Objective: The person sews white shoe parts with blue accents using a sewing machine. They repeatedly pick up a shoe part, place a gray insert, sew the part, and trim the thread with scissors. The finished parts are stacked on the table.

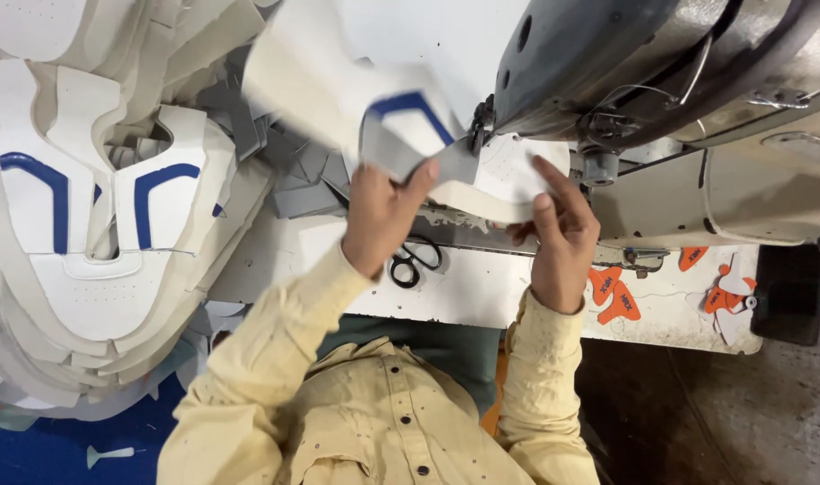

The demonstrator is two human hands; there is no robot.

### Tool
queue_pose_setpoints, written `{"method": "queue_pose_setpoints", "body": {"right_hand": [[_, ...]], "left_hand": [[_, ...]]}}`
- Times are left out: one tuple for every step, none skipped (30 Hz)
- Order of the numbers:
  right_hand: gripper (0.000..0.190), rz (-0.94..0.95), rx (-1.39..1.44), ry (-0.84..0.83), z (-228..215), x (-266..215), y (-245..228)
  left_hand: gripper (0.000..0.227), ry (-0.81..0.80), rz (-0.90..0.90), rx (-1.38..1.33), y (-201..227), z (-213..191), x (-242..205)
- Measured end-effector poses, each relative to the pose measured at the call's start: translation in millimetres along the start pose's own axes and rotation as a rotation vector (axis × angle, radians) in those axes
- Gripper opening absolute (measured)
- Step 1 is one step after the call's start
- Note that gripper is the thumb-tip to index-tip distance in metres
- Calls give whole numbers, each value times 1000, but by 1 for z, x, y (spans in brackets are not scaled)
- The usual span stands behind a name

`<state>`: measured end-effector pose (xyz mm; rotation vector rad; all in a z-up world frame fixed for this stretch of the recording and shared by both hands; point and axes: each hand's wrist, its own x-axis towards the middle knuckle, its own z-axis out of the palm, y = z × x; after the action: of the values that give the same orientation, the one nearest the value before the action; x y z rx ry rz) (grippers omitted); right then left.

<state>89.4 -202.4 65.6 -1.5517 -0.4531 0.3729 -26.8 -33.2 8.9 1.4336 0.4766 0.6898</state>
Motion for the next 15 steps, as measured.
{"method": "queue_pose_setpoints", "body": {"right_hand": [[36, 2, -3, 1, 1, 1, 2], [39, 16, 2, -31, 1, 1, 5], [42, 31, 5, -66, 2, 1, 8], [42, 33, 1, -68, 2, 1, 10], [42, 14, 7, -72, 1, 2, 12], [42, -4, 13, -76, 1, 2, 13], [42, -10, 12, -75, 1, 4, 14], [42, -19, 20, -70, 0, 6, 14], [43, -31, 29, -68, 0, 9, 14], [43, -39, 29, -69, 1, 14, 16], [43, -40, -14, -55, 1, 14, 18], [43, -40, -56, -41, 1, 15, 22], [43, -40, -56, -40, 0, 19, 28], [41, -67, -2, -32, 0, 24, 34], [39, -98, 53, -26, 0, 30, 40]], "left_hand": [[33, 0, -3, -3, 1, 1, -3], [31, 15, 3, 3, 1, 2, -6], [30, 32, 9, 7, 2, 3, -9], [30, 35, 7, 4, 0, 3, -9], [31, 33, 48, -57, 0, 3, -8], [32, 30, 90, -117, 0, 3, -8], [32, 28, 96, -119, 1, 3, -5], [33, 21, 117, -136, 3, 4, -3], [33, 16, 141, -152, 4, 4, 0], [33, 15, 149, -154, -1, 4, 7], [34, 27, 146, -143, -8, 4, 9], [34, 38, 142, -132, -15, 5, 10], [34, 37, 141, -131, -15, 6, 13], [34, 45, 136, -136, -15, 7, 15], [35, 52, 134, -142, -15, 8, 20]]}}
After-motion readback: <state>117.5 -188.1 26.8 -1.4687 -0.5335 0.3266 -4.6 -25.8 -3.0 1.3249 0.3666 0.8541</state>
